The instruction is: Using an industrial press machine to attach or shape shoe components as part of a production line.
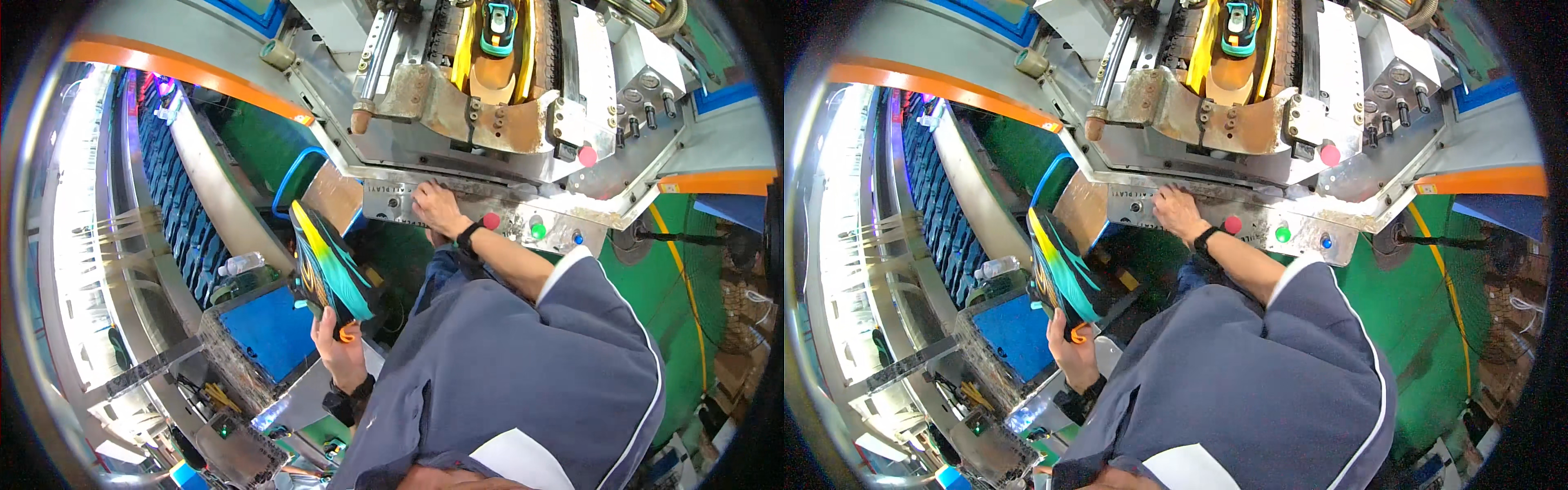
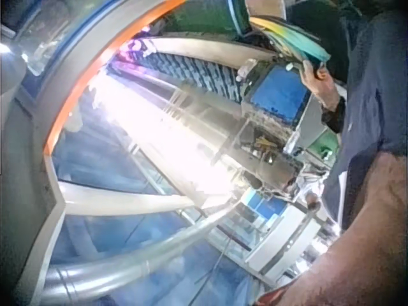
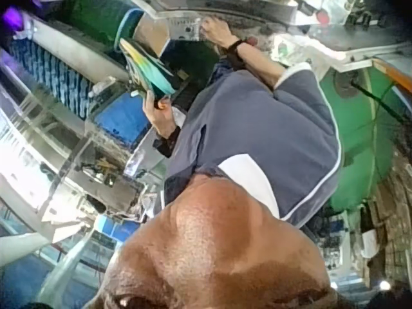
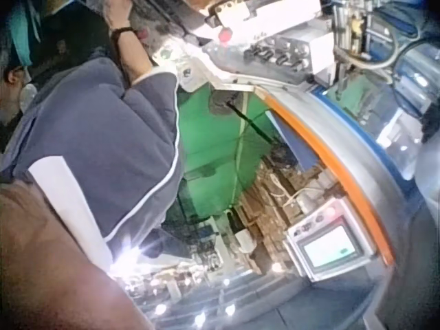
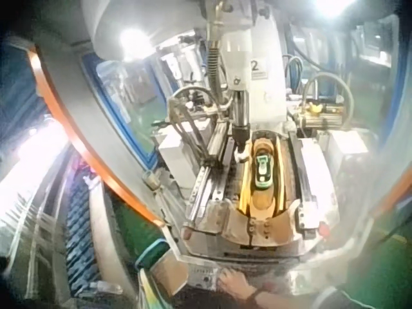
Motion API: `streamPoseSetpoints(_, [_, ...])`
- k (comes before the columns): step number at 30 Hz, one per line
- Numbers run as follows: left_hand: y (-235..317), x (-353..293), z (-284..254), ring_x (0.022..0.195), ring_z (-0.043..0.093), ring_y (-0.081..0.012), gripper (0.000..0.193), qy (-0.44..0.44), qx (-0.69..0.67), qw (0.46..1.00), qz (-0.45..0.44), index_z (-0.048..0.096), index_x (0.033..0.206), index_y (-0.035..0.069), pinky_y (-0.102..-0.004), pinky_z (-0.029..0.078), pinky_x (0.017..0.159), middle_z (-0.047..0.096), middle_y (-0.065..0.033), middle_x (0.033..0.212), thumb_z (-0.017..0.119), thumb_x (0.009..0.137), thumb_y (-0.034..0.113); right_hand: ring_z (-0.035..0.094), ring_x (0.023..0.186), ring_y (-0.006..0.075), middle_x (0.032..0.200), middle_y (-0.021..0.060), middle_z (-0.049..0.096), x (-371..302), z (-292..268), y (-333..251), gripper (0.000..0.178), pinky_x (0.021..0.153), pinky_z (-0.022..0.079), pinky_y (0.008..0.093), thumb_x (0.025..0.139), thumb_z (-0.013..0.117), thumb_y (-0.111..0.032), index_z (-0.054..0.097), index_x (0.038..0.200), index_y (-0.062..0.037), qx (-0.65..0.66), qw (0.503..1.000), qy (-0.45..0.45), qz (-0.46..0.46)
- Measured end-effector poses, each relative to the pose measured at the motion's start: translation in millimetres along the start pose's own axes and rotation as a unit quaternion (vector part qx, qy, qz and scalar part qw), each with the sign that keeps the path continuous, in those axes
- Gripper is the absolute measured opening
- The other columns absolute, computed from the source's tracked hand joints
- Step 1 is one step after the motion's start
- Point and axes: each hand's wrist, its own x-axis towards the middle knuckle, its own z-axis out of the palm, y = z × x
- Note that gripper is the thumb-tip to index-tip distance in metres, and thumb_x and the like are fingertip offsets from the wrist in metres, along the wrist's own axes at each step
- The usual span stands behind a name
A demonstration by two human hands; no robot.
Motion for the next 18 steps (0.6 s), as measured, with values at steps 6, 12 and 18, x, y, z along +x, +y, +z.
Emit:
streamPoseSetpoints(6, [-7,-31,-34,0.082,0.06,-0.014,0.03,0.035,0.015,0.999,0.013,0.052,0.111,0.005,-0.0266,0.044,0.062,0.062,-0.004,0.098,0.067,0.087,0.013,0.056,0.1,0.0322,0.096,0.0127,0.056,-1,5,11,0.01,0.076,0.052,0.0429,0.079,0.059,-0.009,0.06,0.089,-0.0061,-0.045,0.999,-0.012,-0.009])
streamPoseSetpoints(12, [-13,-55,-59,0.085,0.062,-0.0151,0.021,0.095,-0.005,0.994,0.047,0.056,0.105,0.004,-0.0269,0.047,0.064,0.062,-0.0059,0.097,0.065,0.088,0.012,0.058,0.099,0.0337,0.101,0.014,0.06,-8,-3,-17,0.024,0.081,0.05,0.0455,0.075,0.066,-0.016,0.061,0.096,-0.0051,-0.01,1.0,-0.008,-0.002])
streamPoseSetpoints(18, [-34,-83,-84,0.089,0.064,-0.0176,0.033,0.108,0.078,0.983,0.13,0.056,0.118,-0.005,-0.0299,0.051,0.078,0.065,-0.0095,0.108,0.063,0.089,0.009,0.057,0.106,0.0348,0.114,0.015,0.063,-34,-25,-65,0.032,0.094,0.044,0.044,0.076,0.068,-0.006,0.062,0.107,-0.0049,0.048,0.995,-0.072,-0.043])
